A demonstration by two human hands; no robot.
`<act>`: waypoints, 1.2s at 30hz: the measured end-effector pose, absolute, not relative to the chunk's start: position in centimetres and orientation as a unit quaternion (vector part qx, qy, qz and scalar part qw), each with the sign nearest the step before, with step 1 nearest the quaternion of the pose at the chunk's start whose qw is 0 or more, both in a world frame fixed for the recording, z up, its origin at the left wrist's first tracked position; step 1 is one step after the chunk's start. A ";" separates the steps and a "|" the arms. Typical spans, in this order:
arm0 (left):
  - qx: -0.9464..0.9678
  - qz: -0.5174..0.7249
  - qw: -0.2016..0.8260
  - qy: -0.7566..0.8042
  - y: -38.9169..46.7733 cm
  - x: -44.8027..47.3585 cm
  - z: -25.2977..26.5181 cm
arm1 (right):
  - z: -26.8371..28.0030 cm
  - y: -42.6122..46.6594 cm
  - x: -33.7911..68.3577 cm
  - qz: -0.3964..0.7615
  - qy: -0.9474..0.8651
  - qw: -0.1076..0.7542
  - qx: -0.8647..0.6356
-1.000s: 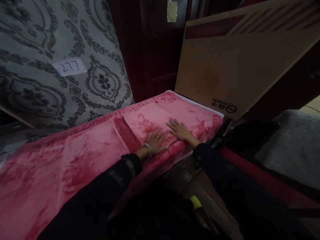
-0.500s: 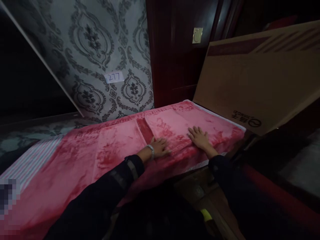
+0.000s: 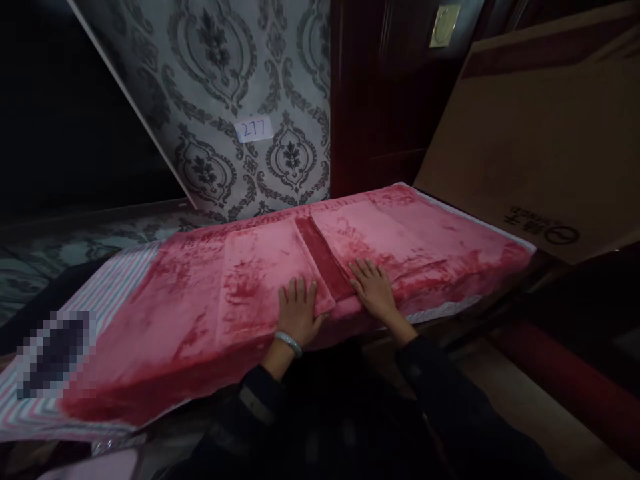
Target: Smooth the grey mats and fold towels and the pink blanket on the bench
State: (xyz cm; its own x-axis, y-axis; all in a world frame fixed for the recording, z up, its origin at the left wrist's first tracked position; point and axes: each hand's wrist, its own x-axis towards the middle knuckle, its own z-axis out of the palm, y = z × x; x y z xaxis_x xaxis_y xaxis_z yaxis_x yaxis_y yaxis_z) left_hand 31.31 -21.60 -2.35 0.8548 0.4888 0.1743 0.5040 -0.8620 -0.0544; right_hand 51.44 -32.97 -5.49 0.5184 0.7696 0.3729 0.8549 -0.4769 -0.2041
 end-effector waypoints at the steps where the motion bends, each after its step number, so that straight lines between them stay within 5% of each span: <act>1: -0.962 -0.082 0.045 -0.258 -21.6 31.4 -2.4 | -5.5 -33.1 51.3 -0.109 -0.472 0.192 -0.853; 8: -0.969 -0.090 0.003 -0.229 -21.9 31.3 -2.0 | -3.6 -31.2 46.8 -0.063 -0.526 0.285 -0.799; 19: -0.952 -0.228 -0.182 -0.090 -22.4 26.1 -2.5 | -5.3 -29.3 43.5 0.024 -0.605 0.234 -0.761; 25: -0.816 -0.413 -0.215 -0.343 -14.7 20.1 -2.1 | -7.1 -29.2 43.3 -0.051 -0.601 0.254 -0.756; 32: -0.563 -0.450 -0.513 -0.467 -12.0 16.1 -3.2 | -8.0 -29.0 43.1 -0.100 -0.599 0.272 -0.746; 36: -0.483 -0.450 -0.574 -0.485 -12.1 16.2 -2.3 | -8.2 -29.0 43.1 -0.103 -0.594 0.280 -0.747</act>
